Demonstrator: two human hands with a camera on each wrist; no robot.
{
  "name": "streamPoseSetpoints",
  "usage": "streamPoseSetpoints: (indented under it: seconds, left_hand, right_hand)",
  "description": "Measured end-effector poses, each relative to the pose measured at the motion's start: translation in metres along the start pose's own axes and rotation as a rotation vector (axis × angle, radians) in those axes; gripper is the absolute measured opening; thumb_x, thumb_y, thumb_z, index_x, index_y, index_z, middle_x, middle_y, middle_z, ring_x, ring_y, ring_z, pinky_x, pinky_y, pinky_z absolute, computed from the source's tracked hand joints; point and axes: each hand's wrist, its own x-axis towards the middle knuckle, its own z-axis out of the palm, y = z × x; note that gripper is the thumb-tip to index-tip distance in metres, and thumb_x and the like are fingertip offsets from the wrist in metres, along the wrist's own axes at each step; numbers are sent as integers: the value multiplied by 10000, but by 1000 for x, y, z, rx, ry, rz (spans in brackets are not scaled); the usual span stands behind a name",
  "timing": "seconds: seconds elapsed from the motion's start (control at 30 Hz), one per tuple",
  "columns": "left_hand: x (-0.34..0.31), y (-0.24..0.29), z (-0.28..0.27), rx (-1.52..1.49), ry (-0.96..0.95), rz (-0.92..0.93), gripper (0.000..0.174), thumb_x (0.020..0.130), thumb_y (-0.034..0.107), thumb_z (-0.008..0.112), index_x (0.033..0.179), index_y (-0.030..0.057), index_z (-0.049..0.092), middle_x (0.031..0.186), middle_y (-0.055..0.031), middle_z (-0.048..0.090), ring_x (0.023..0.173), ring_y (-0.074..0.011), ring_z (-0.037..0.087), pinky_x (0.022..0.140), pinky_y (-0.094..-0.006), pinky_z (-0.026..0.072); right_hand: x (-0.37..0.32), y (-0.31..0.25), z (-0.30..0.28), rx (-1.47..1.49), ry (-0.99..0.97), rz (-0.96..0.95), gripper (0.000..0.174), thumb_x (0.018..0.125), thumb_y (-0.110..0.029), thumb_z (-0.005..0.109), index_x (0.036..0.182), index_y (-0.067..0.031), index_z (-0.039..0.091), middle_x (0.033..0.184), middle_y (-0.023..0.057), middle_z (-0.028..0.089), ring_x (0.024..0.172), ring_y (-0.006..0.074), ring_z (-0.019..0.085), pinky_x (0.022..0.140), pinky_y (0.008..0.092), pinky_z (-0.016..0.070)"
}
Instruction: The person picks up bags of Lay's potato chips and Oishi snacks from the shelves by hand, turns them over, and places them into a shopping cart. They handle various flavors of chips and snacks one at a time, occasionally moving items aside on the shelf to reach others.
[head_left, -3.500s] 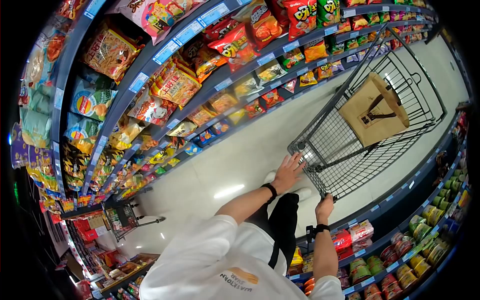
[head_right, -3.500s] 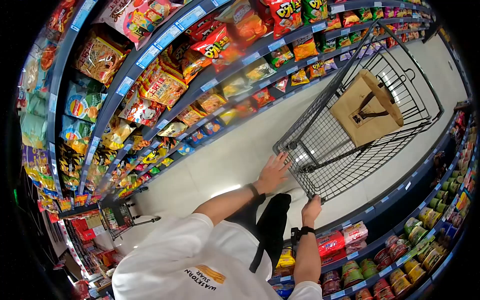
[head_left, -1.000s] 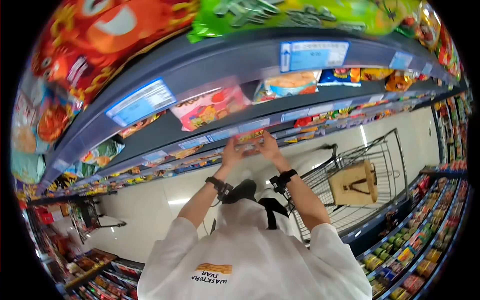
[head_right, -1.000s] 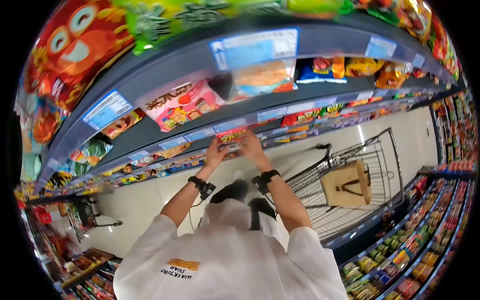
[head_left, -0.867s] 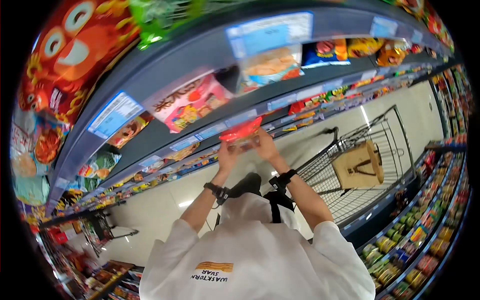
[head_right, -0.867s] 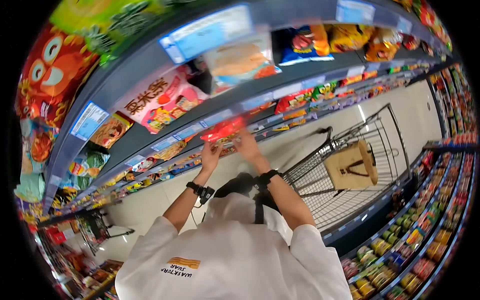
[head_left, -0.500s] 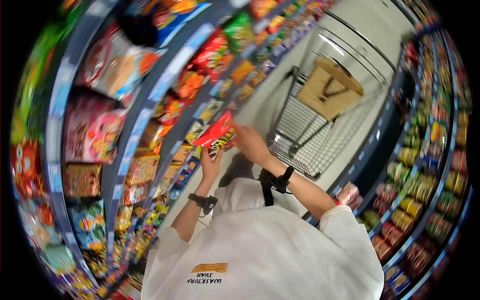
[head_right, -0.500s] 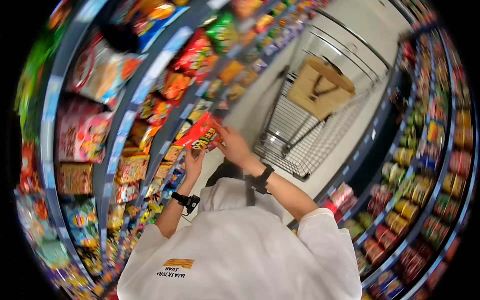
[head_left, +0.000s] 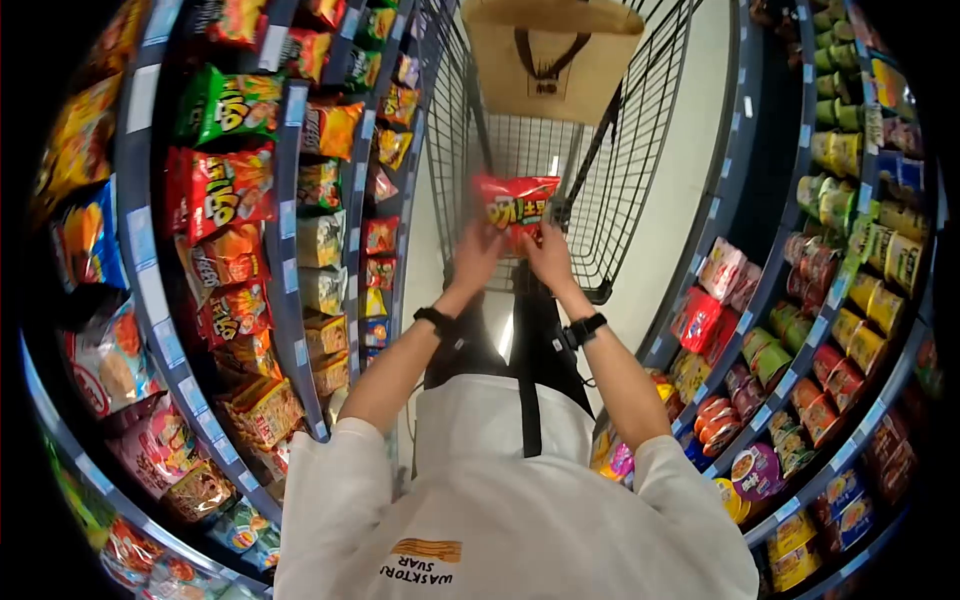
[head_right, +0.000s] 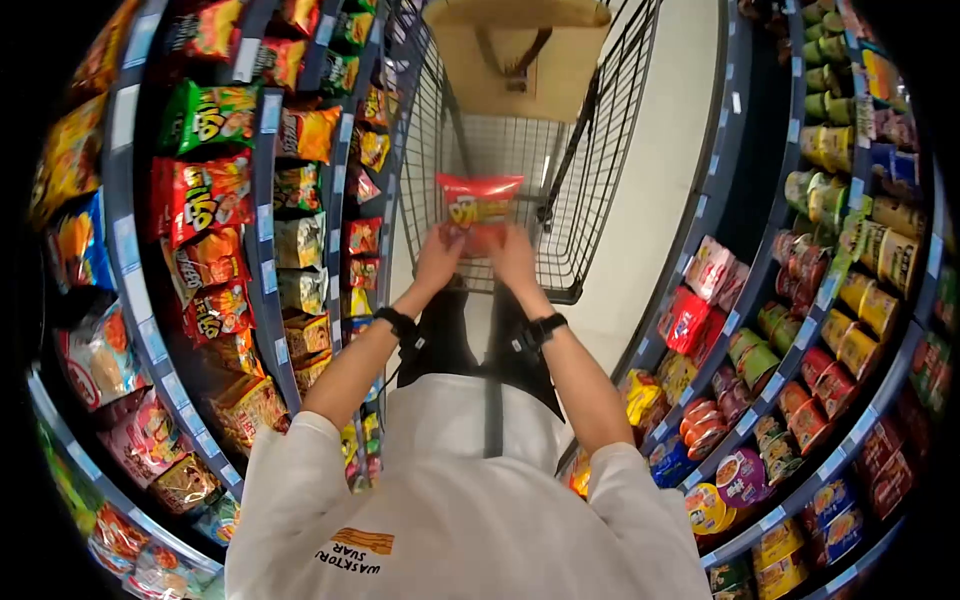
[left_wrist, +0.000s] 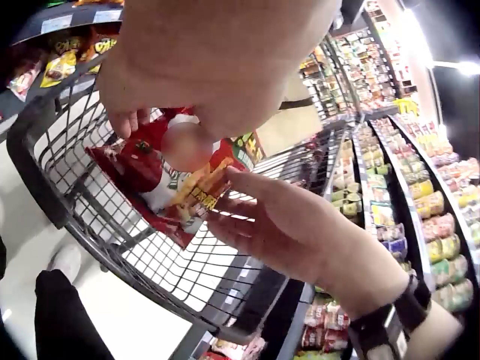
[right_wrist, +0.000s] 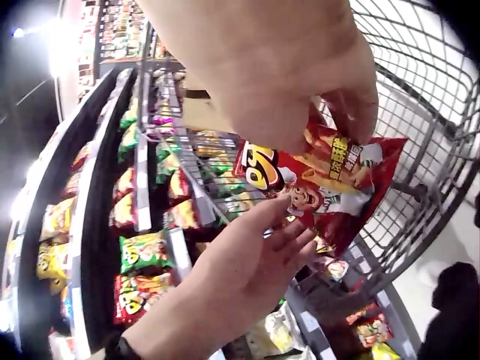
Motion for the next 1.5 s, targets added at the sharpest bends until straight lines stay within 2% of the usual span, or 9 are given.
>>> streamPoseSetpoints:
  seconds: [0.13, 0.3, 0.43, 0.63, 0.7, 0.87, 1.2, 1.43, 1.5]
  left_hand:
    - [24, -14, 20, -45, -105, -375, 422, 911, 278, 629, 1187, -28, 539, 1003, -188, 685, 941, -303, 669, 821, -386, 518]
    - [48, -54, 42, 61, -32, -288, 477, 905, 321, 570, 1261, 6, 538, 967, -245, 641, 916, -412, 630, 804, -490, 499]
    - [38, -53, 43, 160, 183, -86, 383, 764, 54, 660, 1142, 55, 596, 898, -186, 650, 744, -281, 624, 647, -434, 488]
    - [-9, -4, -15, -233, -260, -215, 306, 875, 179, 637, 1124, 2, 631, 1030, -212, 684, 958, -346, 666, 824, -432, 521]
    - [-43, 0, -32, -118, -120, -69, 316, 891, 186, 635, 1147, 1, 623, 1084, -201, 678, 957, -331, 670, 839, -406, 523]
    - [-116, 25, -131, -557, 78, 5, 258, 930, 141, 603, 1134, -14, 628, 1014, -151, 708, 944, -231, 694, 828, -334, 537]
    - [-202, -162, -228, -407, 824, -102, 209, 918, 146, 591, 1082, 36, 659, 1024, -157, 681, 989, -283, 655, 858, -375, 504]
    - [-180, -184, -334, -427, 1343, -315, 351, 849, 190, 655, 1165, 40, 624, 1102, -175, 653, 1016, -338, 627, 853, -438, 485]
    - [-189, -176, -370, -321, 1247, -321, 311, 839, 200, 667, 1104, 37, 656, 1058, -175, 668, 1016, -343, 626, 855, -449, 484]
  right_hand:
    - [24, 37, 40, 101, -226, 116, 385, 901, -359, 618, 931, 25, 612, 849, 229, 658, 805, 399, 640, 706, 458, 493]
    - [51, 61, 85, -14, -401, 162, 373, 914, -342, 581, 1119, -36, 639, 972, 209, 699, 887, 379, 676, 777, 410, 525]
    - [54, 74, 100, 82, -442, 222, 440, 797, -413, 696, 1050, -55, 661, 965, 215, 695, 930, 402, 657, 786, 476, 527]
    - [40, 76, 65, 99, -480, 132, 362, 910, -188, 556, 1176, 44, 639, 1022, 227, 700, 963, 331, 679, 865, 406, 515]
    - [31, 25, 40, 275, -466, 195, 337, 934, -108, 535, 1213, 63, 612, 1036, 151, 700, 953, 205, 659, 835, 321, 510]
    - [8, -98, 31, 347, -306, -177, 247, 977, -125, 552, 1186, -20, 631, 1015, 103, 701, 902, 162, 646, 804, 305, 509]
    - [-58, -289, 144, 153, -823, -673, 255, 918, -35, 592, 1169, 13, 606, 1065, 160, 673, 915, 226, 685, 758, 335, 562]
    - [-67, -367, 281, -89, -844, -1037, 457, 857, -101, 635, 1293, -1, 539, 1101, 227, 649, 889, 314, 686, 772, 399, 528]
    - [-71, -393, 313, -118, -785, -1141, 453, 844, -127, 637, 1273, -9, 553, 1048, 239, 652, 864, 349, 673, 766, 410, 522]
